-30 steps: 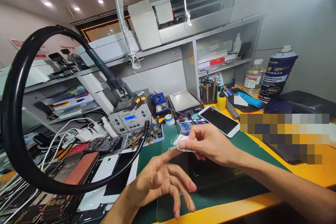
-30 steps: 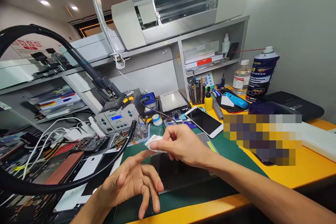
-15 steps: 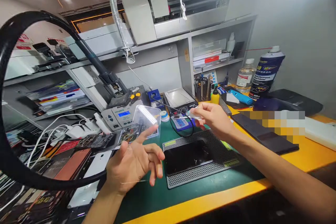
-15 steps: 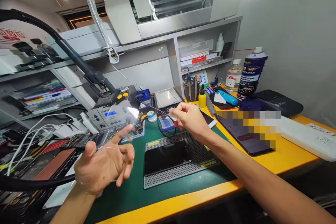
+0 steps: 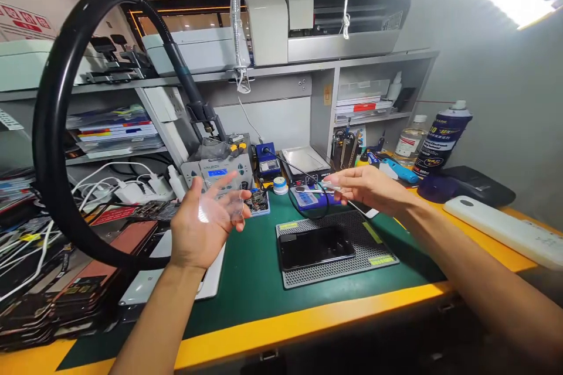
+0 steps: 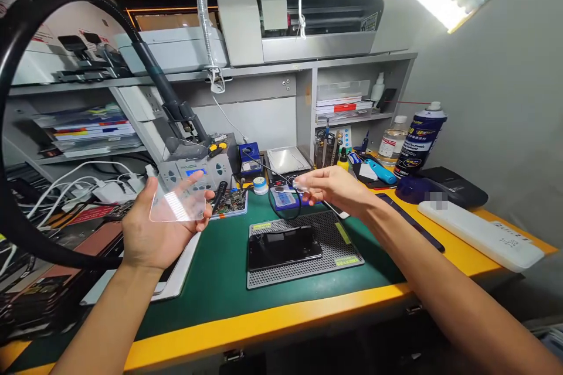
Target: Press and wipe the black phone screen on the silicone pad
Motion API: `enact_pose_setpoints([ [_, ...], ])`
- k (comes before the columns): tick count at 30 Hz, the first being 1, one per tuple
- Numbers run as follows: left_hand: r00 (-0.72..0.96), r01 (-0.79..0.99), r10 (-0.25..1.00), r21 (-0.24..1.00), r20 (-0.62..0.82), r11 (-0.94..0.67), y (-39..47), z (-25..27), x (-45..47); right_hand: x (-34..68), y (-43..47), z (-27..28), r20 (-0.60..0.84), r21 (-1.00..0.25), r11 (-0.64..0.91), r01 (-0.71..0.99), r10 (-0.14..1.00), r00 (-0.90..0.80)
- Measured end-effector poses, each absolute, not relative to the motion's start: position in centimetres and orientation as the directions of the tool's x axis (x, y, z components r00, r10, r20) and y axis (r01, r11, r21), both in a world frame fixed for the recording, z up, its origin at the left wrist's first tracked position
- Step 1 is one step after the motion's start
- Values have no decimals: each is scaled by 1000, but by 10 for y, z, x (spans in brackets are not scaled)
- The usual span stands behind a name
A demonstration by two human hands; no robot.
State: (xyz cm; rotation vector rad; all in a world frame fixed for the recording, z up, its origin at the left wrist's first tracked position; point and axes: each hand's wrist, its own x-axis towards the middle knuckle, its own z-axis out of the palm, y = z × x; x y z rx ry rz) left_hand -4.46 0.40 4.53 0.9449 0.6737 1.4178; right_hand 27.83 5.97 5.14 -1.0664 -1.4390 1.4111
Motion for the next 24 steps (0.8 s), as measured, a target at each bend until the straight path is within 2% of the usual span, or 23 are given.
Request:
enact_pose_setpoints([
  [5, 32, -363, 969, 906, 244, -216, 6, 41, -49, 237, 56, 60, -35, -932, 179, 314, 818, -574],
  [9, 129, -265, 952, 935, 277, -236, 9, 35, -49, 189, 69, 53, -29, -826, 308, 471, 812, -583],
  [11, 148, -268, 948, 934, 283, -238, 10, 34, -50, 169, 78, 48, -8, -808, 330, 488, 822, -570],
  [14, 91, -306, 949, 916, 301, -261, 10, 35, -51, 151, 91, 42, 22, -796, 356, 490, 826, -564],
  [19, -134, -353, 934, 864, 332, -358, 14, 39, -57, 139, 101, 42, 24, -799, 350, 490, 831, -556],
  [24, -341, -339, 853, 795, 394, -503, 15, 41, -63, 134, 99, 47, -1, -844, 325, 426, 795, -607],
])
